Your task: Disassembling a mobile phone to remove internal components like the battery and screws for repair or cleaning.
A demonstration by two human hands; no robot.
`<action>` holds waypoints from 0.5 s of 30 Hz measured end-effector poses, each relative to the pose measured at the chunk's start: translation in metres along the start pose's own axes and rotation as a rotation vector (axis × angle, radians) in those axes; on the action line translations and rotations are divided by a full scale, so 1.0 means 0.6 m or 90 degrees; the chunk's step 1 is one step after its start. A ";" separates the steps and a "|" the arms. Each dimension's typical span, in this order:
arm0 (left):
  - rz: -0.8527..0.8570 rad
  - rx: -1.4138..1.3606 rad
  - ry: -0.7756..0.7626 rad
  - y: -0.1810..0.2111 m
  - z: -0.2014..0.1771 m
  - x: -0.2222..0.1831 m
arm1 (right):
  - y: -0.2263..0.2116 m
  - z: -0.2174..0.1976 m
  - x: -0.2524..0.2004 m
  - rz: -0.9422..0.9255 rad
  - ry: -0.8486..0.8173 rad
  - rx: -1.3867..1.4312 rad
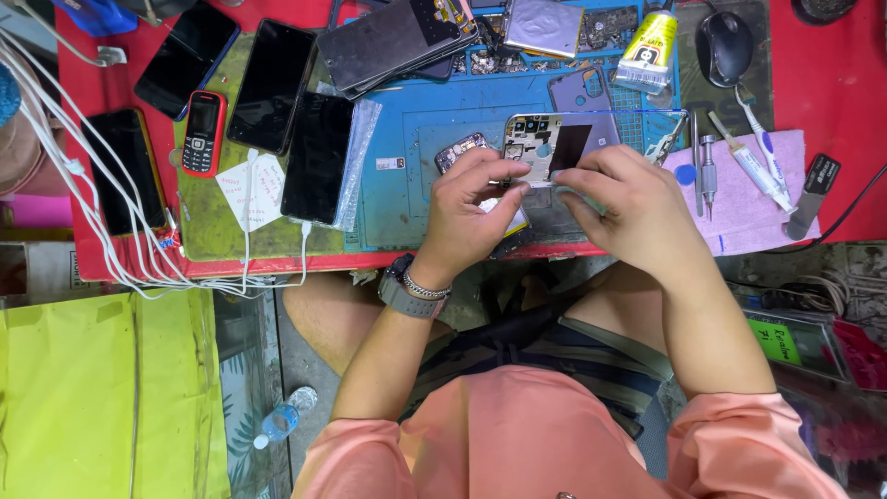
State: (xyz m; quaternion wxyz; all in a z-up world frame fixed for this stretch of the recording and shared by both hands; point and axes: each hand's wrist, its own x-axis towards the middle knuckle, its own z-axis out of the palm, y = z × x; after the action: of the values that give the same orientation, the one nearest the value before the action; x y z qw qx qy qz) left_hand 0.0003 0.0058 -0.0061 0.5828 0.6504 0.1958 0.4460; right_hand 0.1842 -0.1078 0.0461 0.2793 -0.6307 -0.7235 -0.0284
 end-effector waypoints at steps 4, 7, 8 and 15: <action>-0.012 -0.003 -0.003 0.000 0.001 -0.002 | 0.008 0.017 -0.009 -0.024 0.014 -0.070; -0.020 -0.002 -0.005 0.002 0.000 -0.002 | 0.010 0.023 -0.011 -0.033 0.029 -0.080; -0.020 -0.001 -0.003 0.002 -0.001 -0.002 | 0.010 0.025 -0.011 -0.037 0.038 -0.081; -0.012 -0.010 -0.005 0.001 -0.001 -0.003 | 0.005 0.031 -0.007 -0.045 0.090 -0.098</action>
State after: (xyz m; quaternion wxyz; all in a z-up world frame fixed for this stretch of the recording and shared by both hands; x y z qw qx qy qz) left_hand -0.0011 0.0045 -0.0064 0.5929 0.6458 0.1963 0.4391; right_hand 0.1803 -0.1035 0.0279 0.2792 -0.6206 -0.7196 -0.1383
